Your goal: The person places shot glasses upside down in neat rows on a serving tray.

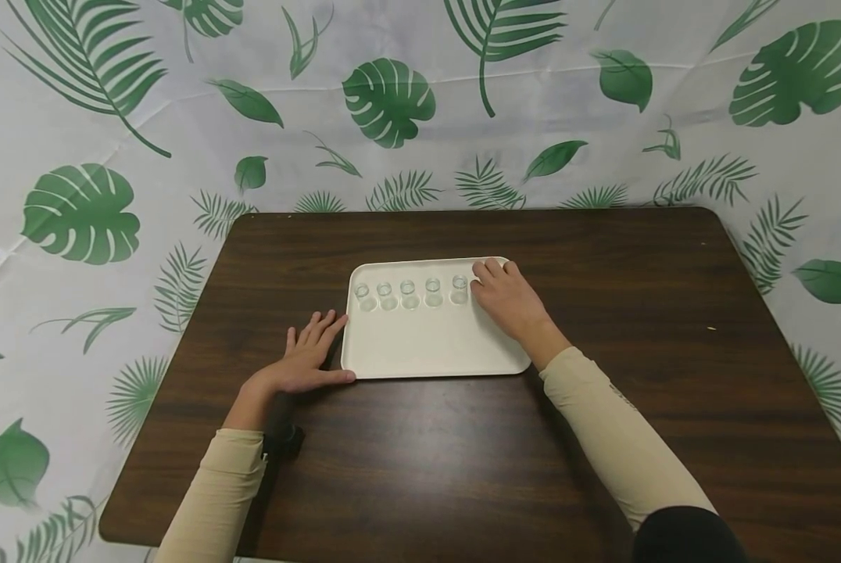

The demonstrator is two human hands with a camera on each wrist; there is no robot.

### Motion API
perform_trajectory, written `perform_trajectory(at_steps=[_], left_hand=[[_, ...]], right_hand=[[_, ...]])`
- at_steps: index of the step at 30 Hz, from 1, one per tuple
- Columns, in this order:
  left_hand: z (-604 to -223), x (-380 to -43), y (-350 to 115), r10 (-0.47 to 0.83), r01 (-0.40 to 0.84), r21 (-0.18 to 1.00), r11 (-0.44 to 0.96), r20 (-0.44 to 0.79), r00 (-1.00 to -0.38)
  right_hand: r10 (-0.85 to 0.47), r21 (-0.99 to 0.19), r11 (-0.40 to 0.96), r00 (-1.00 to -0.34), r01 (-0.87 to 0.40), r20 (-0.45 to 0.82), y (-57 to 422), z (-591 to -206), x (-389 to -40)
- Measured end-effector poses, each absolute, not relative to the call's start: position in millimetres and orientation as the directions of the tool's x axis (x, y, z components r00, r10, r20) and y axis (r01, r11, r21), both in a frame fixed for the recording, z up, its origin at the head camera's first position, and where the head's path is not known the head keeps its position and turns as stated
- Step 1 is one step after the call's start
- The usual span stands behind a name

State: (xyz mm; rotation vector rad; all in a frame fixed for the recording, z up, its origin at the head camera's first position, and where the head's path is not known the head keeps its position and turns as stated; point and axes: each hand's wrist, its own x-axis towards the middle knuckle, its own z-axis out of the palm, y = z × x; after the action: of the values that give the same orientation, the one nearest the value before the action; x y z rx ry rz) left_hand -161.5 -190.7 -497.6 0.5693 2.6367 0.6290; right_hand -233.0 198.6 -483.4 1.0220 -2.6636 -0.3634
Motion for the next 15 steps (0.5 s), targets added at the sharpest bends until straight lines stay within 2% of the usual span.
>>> perform_trajectory(at_steps=[15], left_hand=[[-503.2,-162.6,-193.1,0.471,0.297,0.517,0.803,-0.244,-0.848]], right_hand=[[-0.688,0.289,0.723,-0.691,-0.627,0.221,201.1,-485.4,-230.2]])
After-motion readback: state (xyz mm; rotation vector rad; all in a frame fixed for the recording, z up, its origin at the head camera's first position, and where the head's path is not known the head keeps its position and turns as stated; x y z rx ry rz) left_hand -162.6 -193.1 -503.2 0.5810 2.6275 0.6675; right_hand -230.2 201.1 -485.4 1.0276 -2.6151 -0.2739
